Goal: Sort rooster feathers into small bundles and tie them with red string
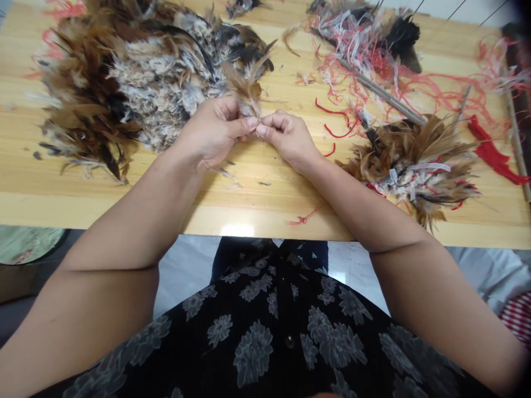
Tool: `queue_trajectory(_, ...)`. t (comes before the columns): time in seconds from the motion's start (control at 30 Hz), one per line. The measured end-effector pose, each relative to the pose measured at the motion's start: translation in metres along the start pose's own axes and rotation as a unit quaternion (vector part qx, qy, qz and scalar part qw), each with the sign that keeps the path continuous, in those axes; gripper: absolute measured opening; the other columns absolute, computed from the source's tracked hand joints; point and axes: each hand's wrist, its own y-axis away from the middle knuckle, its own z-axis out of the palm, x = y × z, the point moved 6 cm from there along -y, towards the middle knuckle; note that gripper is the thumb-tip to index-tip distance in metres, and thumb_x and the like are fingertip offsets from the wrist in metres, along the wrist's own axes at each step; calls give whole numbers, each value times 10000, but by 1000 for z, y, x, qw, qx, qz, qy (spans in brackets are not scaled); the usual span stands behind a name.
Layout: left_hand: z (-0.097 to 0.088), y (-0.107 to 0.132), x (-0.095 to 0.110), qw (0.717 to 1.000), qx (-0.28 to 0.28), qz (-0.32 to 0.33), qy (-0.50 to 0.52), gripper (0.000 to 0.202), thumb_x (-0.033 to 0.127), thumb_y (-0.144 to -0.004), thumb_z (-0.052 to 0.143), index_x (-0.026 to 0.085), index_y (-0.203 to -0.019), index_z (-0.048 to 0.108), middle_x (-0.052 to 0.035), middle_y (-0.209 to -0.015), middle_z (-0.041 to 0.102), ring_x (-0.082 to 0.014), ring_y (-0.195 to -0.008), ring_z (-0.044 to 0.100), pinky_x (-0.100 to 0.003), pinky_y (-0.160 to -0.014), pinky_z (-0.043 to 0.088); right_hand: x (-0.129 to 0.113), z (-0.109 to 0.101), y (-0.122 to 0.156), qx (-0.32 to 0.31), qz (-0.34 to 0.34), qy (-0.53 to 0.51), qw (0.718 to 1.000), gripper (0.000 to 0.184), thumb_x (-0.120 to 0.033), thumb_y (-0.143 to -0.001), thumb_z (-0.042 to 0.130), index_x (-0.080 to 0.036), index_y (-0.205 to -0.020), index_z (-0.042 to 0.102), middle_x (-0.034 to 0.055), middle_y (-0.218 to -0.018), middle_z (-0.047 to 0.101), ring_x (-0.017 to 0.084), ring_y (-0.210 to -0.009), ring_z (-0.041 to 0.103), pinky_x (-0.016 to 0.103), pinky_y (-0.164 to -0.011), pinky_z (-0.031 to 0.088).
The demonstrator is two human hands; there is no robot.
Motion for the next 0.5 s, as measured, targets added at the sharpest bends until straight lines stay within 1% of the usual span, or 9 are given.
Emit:
queue_trajectory(0.07, -2, -1, 0, 1000, 5, 2, 3, 646, 581, -775, 1346, 273, -871, 787, -40, -888, 751, -257, -831, 747, -415, -818, 627, 2, 1, -2, -5, -1, -17, 1000, 670, -802, -1007, 1036, -252, -857, 685, -17, -855, 613, 196, -961, 626, 356, -982, 611)
queue_trajectory(0.17, -4, -3, -3, 1000, 15, -5, -2, 641, 548, -751, 1353, 287, -880, 782, -36, -898, 777, -306, -931, 830, -420, -863, 683, 6, 2, -4, -11, 2, -32, 999, 699, -814, -995, 1041, -252, -843, 654, -34, -820, 568, 168, -892, 560, 330, -906, 579)
queue_trajectory(0.23, -3, -4, -5, 1000, 15, -2, -4, 662, 597, -706, 1359, 300, -866, 790, -37, -910, 810, -327, -978, 846, -449, -913, 719, 5, 2, -4, -11, 4, -32, 999, 708, -795, -980, 1064, -255, -821, 635, -32, -826, 558, 168, -890, 554, 331, -909, 581)
queue_trajectory(0.3, 2, -5, -3, 1000, 0, 3, 5, 695, 696, -648, 1356, 311, -835, 808, -37, -916, 826, -319, -950, 824, -497, -963, 736, 3, 1, -4, -7, 8, -22, 1000, 719, -788, -963, 1082, -265, -802, 615, -23, -835, 560, 187, -920, 582, 345, -940, 604)
queue_trajectory(0.4, 11, -3, 10, 999, -38, 8, 11, 713, 807, -565, 1334, 333, -811, 861, -45, -909, 819, -319, -899, 792, -565, -1012, 734, 2, 0, -3, -2, 16, -2, 1000, 738, -779, -953, 1093, -282, -782, 575, -11, -830, 561, 222, -964, 614, 377, -993, 646)
queue_trajectory(0.47, 12, 4, 29, 999, -46, 19, -21, 650, 791, -593, 1317, 360, -838, 897, -55, -924, 822, -351, -927, 798, -595, -1045, 728, 2, -1, -4, 2, 20, -4, 1000, 726, -734, -978, 1090, -283, -784, 555, -14, -822, 557, 221, -961, 616, 384, -1014, 662)
queue_trajectory(0.5, 9, 8, 41, 998, -36, 31, -51, 599, 754, -616, 1312, 379, -822, 892, -53, -902, 804, -354, -905, 784, -599, -1026, 722, 2, -2, -4, 4, 22, -11, 1000, 703, -696, -1004, 1080, -279, -794, 554, -19, -822, 555, 213, -953, 613, 381, -1018, 663)
